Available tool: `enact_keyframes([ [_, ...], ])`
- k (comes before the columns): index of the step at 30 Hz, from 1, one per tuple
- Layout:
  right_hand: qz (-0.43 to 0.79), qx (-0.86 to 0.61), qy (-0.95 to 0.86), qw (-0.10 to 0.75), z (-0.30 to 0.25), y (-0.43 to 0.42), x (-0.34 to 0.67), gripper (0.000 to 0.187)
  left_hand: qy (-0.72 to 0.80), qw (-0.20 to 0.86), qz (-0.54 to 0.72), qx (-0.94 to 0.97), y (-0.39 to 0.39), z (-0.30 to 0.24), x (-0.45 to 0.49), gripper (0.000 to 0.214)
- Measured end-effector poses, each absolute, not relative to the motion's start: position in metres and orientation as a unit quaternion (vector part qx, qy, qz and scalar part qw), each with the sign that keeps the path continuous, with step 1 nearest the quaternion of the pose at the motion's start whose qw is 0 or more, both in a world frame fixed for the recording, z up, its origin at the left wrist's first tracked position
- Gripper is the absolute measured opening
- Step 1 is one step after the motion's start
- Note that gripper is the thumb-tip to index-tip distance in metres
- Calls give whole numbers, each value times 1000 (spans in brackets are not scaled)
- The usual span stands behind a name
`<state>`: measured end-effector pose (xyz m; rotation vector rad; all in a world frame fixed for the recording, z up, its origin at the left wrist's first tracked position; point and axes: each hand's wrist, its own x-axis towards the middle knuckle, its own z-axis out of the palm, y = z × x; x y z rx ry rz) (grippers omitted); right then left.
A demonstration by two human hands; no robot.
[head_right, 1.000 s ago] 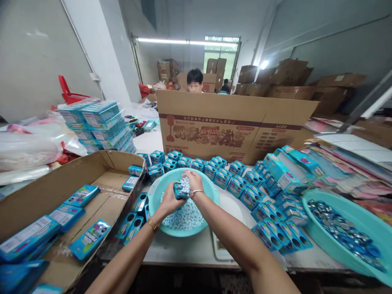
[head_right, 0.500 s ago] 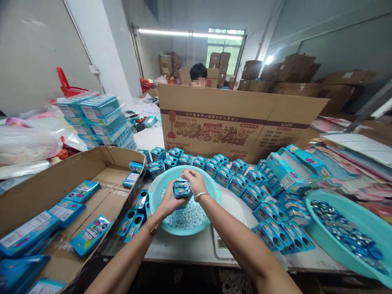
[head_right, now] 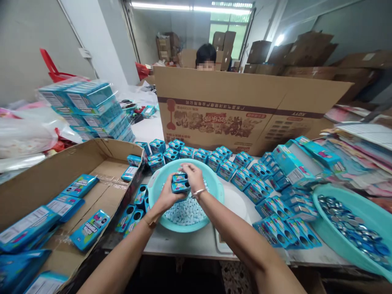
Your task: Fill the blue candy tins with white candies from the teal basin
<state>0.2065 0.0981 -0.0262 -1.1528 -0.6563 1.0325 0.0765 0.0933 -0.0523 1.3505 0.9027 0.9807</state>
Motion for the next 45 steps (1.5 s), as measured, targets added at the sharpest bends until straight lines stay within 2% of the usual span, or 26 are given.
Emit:
enact_keyframes([
  [4, 476, -543, -295, 626, -47, 106, 230, 38, 386, 593, 389, 591, 86, -42, 56, 81],
  [6, 437, -611, -359, 553, -59, 110, 247, 38, 367, 593, 386, 604, 79, -36, 39, 84],
  [9, 316, -674, -587, 319, -71, 111, 256, 38, 327, 580, 413, 622, 69, -33, 19, 79],
  [12, 215, -630, -742, 76, -75, 102, 242, 58, 288, 589, 446, 609, 63, -37, 11, 74],
  [13, 202, -614, -763, 30, -75, 98, 235, 61, 282, 596, 450, 602, 61, -39, 11, 73],
  [15, 202, -597, -776, -6, -75, 88, 225, 55, 286, 614, 445, 586, 61, -42, 11, 75],
  [18, 264, -620, -738, 32, -79, 78, 223, 34, 304, 642, 424, 562, 61, -43, 12, 85],
  [21, 404, -614, -664, 139, -80, 76, 234, 13, 311, 660, 411, 547, 59, -39, 10, 91],
  [25, 644, -573, -416, 290, -65, 76, 253, 19, 337, 650, 393, 556, 57, -32, 12, 83],
  [27, 687, -554, -249, 398, -52, 75, 256, 26, 371, 641, 381, 553, 58, -32, 18, 79],
  [31, 601, -495, -26, 627, -29, 71, 238, 23, 450, 578, 406, 546, 65, -48, 43, 77],
  [35, 482, -460, -71, 742, -21, 69, 202, 22, 503, 491, 409, 581, 72, -62, 69, 77],
  [39, 384, -467, -195, 772, -15, 70, 184, 23, 509, 450, 392, 620, 70, -58, 78, 76],
  [45, 402, -488, -279, 723, -5, 70, 192, 25, 458, 447, 417, 645, 65, -45, 76, 73],
])
